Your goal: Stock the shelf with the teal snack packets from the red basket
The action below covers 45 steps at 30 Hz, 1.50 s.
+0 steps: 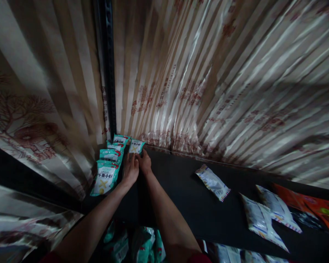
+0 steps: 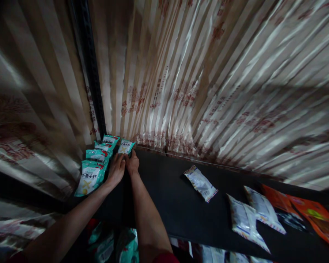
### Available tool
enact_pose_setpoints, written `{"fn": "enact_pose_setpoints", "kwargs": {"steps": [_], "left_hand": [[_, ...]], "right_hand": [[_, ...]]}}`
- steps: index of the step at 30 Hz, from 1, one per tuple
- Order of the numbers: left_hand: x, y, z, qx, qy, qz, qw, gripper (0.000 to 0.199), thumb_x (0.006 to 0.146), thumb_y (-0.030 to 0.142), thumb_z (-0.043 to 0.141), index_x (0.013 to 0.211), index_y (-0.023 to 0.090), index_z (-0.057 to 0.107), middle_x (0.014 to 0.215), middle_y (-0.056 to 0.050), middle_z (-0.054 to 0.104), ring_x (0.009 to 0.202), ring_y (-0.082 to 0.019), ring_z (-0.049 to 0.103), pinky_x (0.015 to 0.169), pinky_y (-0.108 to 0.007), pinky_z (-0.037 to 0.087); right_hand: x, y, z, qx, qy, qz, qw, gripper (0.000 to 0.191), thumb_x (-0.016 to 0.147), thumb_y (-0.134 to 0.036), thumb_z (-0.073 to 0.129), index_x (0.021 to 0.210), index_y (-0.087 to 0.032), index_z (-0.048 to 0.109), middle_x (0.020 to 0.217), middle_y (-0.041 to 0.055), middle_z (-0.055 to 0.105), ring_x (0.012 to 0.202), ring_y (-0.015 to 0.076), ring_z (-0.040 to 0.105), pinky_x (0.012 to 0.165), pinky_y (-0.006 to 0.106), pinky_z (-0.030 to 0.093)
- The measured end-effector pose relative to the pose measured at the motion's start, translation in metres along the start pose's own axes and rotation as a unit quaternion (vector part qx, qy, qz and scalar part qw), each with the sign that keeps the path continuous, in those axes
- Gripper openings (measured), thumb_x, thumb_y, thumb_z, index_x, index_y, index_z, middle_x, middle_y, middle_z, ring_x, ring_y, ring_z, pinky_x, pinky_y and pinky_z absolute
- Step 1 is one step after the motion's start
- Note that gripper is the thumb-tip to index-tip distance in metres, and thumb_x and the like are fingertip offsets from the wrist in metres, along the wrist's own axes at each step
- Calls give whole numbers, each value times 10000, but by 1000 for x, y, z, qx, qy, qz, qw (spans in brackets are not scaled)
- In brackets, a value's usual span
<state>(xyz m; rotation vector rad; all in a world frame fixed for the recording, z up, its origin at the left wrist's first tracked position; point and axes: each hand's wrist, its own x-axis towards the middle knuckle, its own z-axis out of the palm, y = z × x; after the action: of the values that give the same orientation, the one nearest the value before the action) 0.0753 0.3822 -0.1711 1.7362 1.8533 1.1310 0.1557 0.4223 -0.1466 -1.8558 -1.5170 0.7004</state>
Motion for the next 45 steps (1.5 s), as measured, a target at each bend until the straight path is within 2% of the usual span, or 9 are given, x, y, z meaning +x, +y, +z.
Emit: {"fn": "enact_pose_setpoints", "kwargs": {"steps": [6,12,19,23,26,32,37,40,45], "left_hand": [[3,-3,1,1,-6,2,1000,458,890,275,335,1269,75,496,1416,-187,399,1335,-273,342,1111,-461,266],[3,-7,1,-9,-6,-3,1000,454,886,269,346,1265,67,495,1412,-206,397,1334,-288,340,1098,-491,279],[-17,3,-14,-24,20,55,998,394,881,250,375,1214,112,535,1408,-173,412,1327,-277,356,1085,-497,318],[-51,10,-38,-24,25,109,993,367,885,209,370,1197,115,539,1398,-158,425,1308,-252,383,1073,-456,357],[-84,11,-62,-28,52,149,987,354,900,177,349,1211,140,515,1385,-134,444,1313,-215,376,1065,-424,374],[-139,-3,-110,-3,93,151,984,390,903,156,358,1282,182,447,1439,-100,374,1375,-220,254,1107,-459,290],[-149,-29,-120,23,108,87,990,452,919,210,360,1369,182,340,1499,-109,266,1403,-230,171,1121,-489,242],[-145,-39,-120,23,90,62,994,464,926,255,344,1382,172,326,1510,-114,239,1409,-228,148,1126,-485,237],[-144,-48,-122,23,75,42,996,462,930,289,311,1370,156,355,1496,-122,271,1397,-227,190,1125,-483,245]], "right_hand": [[7,2,6,-2,24,-14,1000,477,848,-353,539,1290,-183,484,1035,83,676,938,203,631,791,279,471],[13,5,15,-39,10,-42,998,420,850,-355,540,1244,-211,540,1020,92,663,932,207,625,818,287,459],[10,8,20,-37,46,-53,997,532,818,-363,559,1292,-132,487,1104,161,623,1031,256,573,891,362,430],[-16,10,17,14,109,-75,991,475,823,-342,511,1231,-99,528,1166,176,591,1091,261,528,934,390,403],[-51,11,13,82,132,-87,984,415,849,-360,444,1156,-111,568,1103,153,614,1020,231,562,912,375,426],[-134,11,17,170,71,-118,976,343,878,-401,431,1051,-165,610,1012,94,643,927,181,605,845,307,473],[-173,-5,31,140,-14,-128,982,390,842,-418,517,1136,-173,591,1017,88,644,881,174,623,795,281,500],[-179,-19,38,98,-30,-125,987,431,821,-401,551,1176,-158,575,1029,99,651,916,193,619,833,305,495],[-181,-30,47,63,-37,-130,989,358,820,-311,553,1147,-174,604,1011,83,675,939,196,621,860,312,485]]}}
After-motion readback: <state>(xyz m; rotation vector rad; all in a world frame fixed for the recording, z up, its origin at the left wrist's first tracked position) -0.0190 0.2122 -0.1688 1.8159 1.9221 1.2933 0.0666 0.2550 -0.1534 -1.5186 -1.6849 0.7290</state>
